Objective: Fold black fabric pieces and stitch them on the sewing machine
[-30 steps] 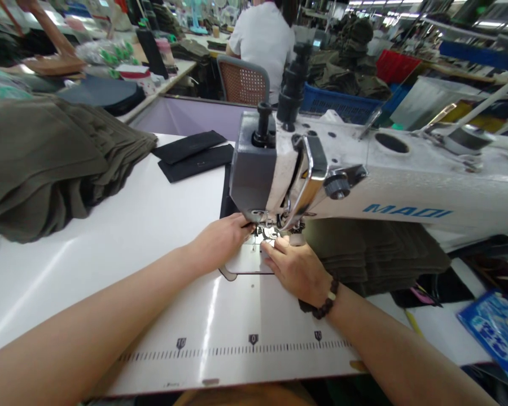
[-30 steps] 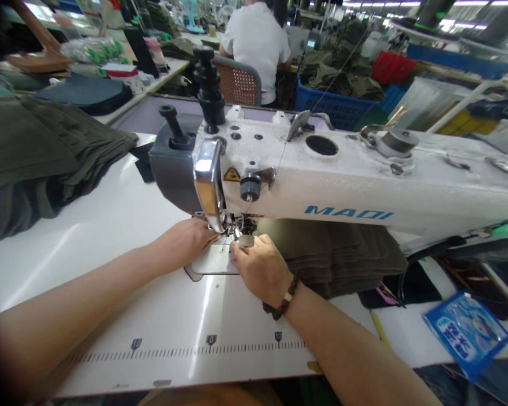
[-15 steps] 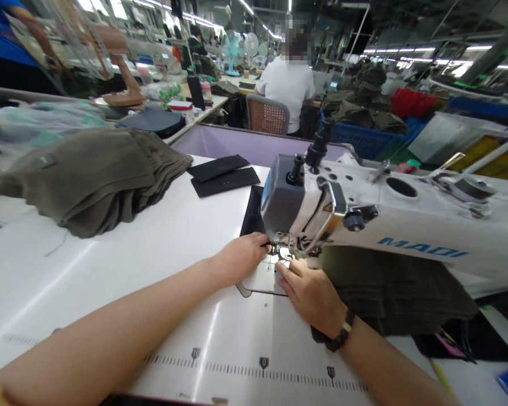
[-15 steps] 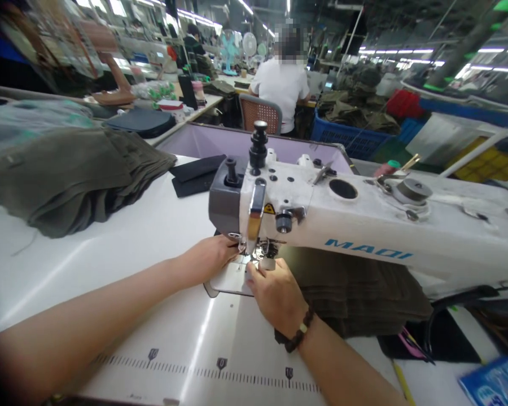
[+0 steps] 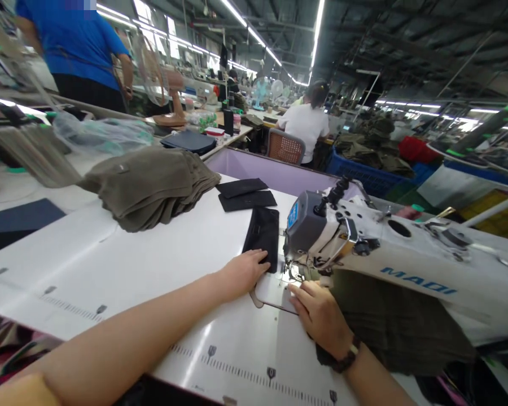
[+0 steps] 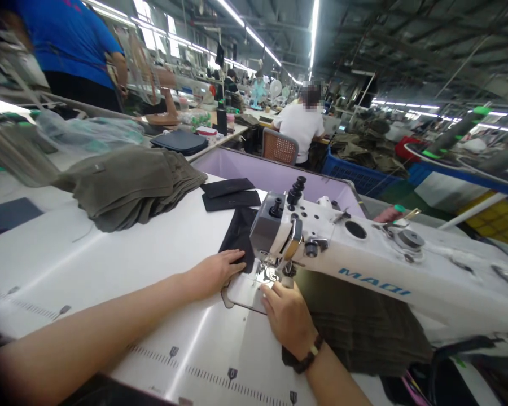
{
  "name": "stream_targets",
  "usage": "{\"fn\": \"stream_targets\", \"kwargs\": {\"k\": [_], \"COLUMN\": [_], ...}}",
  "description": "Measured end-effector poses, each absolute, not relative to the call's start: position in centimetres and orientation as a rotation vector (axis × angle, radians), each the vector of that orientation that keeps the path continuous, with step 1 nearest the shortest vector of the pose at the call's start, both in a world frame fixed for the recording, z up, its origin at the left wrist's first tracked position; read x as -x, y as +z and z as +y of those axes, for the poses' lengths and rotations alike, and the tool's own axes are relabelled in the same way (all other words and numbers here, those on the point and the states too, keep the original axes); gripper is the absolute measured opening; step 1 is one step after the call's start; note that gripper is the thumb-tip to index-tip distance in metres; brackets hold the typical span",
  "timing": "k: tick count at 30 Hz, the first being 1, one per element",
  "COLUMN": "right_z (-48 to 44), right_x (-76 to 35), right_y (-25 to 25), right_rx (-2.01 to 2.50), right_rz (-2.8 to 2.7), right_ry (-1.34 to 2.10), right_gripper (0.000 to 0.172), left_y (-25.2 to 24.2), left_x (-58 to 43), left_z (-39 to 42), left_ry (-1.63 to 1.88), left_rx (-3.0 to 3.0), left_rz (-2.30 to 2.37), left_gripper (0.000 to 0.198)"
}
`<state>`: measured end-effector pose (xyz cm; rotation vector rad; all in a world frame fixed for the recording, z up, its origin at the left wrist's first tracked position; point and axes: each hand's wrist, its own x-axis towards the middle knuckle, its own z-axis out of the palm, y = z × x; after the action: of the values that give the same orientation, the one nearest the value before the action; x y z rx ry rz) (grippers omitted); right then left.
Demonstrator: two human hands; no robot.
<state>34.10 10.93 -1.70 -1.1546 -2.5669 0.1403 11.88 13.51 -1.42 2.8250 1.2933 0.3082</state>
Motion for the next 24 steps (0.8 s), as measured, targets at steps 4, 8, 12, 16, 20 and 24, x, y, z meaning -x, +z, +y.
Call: {"fn": "stream_targets", "kwargs": {"k": [4,8,12,16,20,24], "right_z": [10.1,9.0,8.9,10.0,11.4,12.6], "right_x": [-34.1,-32.3,-28.7,-24.8,-22.6,-22.0], "right_y": [-0.6,0.8,1.4,1.0,-0.1,-0.8], "right_rx": [1.038,0.95,0.996,1.114,1.225,1.29], "right_rz": [-2.612,-2.728,-2.776,-2.725,-2.712,-2.686], "right_ry": [0.19,0.201,0.18,0.088,0.046,0.038], "right_gripper": [0.023,0.021,0.025,0.033,0.037,0.032], "left_y": [-1.3,-0.7,-0.5,-1.6,-2.2,-2.2], "left_x": [-7.8,-5.6,-5.5,-5.4,-4.4,-3.1], "left_z": [7.4,3.2,2.9,3.3,2.3,0.8], "left_ry": [0.24,0.205,0.237,0.249,0.293,0.37], "left_rx": [-2.832,-2.802,-2.824,-2.889,-2.877,-2.822], "left_rz": [1.305,1.36,1.424,1.431,1.448,1.469], "left_gripper": [0.031,0.034,0.032,0.033,0.03,0.031]}}
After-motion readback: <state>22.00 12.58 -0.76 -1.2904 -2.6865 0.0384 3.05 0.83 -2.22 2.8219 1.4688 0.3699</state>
